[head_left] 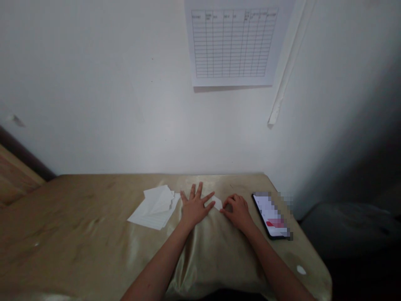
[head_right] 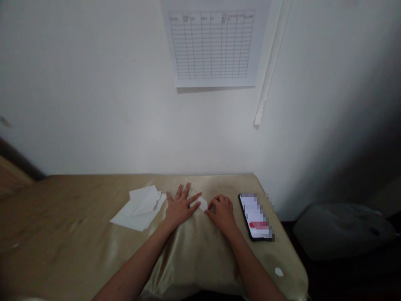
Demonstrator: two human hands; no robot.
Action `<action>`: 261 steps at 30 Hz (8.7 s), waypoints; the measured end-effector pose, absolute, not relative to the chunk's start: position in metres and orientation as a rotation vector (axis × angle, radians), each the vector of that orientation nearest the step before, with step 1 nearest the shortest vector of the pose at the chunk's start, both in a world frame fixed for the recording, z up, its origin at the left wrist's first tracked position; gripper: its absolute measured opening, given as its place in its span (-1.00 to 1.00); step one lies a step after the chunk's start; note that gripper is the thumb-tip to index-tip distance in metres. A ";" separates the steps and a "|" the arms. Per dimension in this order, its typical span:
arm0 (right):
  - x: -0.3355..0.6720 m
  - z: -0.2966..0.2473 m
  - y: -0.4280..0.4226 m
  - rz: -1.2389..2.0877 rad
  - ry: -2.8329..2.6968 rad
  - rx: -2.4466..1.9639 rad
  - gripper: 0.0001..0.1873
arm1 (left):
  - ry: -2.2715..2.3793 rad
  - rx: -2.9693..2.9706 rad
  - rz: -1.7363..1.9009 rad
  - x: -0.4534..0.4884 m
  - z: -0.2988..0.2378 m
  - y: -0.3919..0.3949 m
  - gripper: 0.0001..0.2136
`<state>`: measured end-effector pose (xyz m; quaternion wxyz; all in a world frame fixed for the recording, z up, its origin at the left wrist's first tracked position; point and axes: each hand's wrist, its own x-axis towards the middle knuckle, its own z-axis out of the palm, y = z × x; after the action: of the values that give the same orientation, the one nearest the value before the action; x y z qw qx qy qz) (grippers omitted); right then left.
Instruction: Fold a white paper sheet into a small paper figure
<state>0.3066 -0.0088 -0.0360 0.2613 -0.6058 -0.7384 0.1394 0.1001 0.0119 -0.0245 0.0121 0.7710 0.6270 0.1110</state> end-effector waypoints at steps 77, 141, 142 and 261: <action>0.310 -0.039 -0.012 0.334 -2.137 -1.404 -0.64 | 1.681 2.377 0.532 0.094 -0.022 -0.002 -0.69; 0.300 -0.037 -0.011 0.302 -1.933 -1.586 -0.94 | 1.757 2.126 0.718 0.113 -0.020 0.000 -0.97; 0.300 -0.037 -0.011 0.298 -1.925 -1.597 -0.94 | 1.765 2.127 0.717 0.114 -0.020 -0.001 -0.97; 0.314 -0.034 -0.010 0.421 -1.919 -1.567 -0.89 | 1.751 2.296 0.553 0.105 -0.011 -0.012 -0.66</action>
<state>0.3135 -0.0098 -0.0335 0.3090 -0.5931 -0.7262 0.1593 0.1049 -0.0123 -0.0111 0.1005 0.7771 0.5925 0.1871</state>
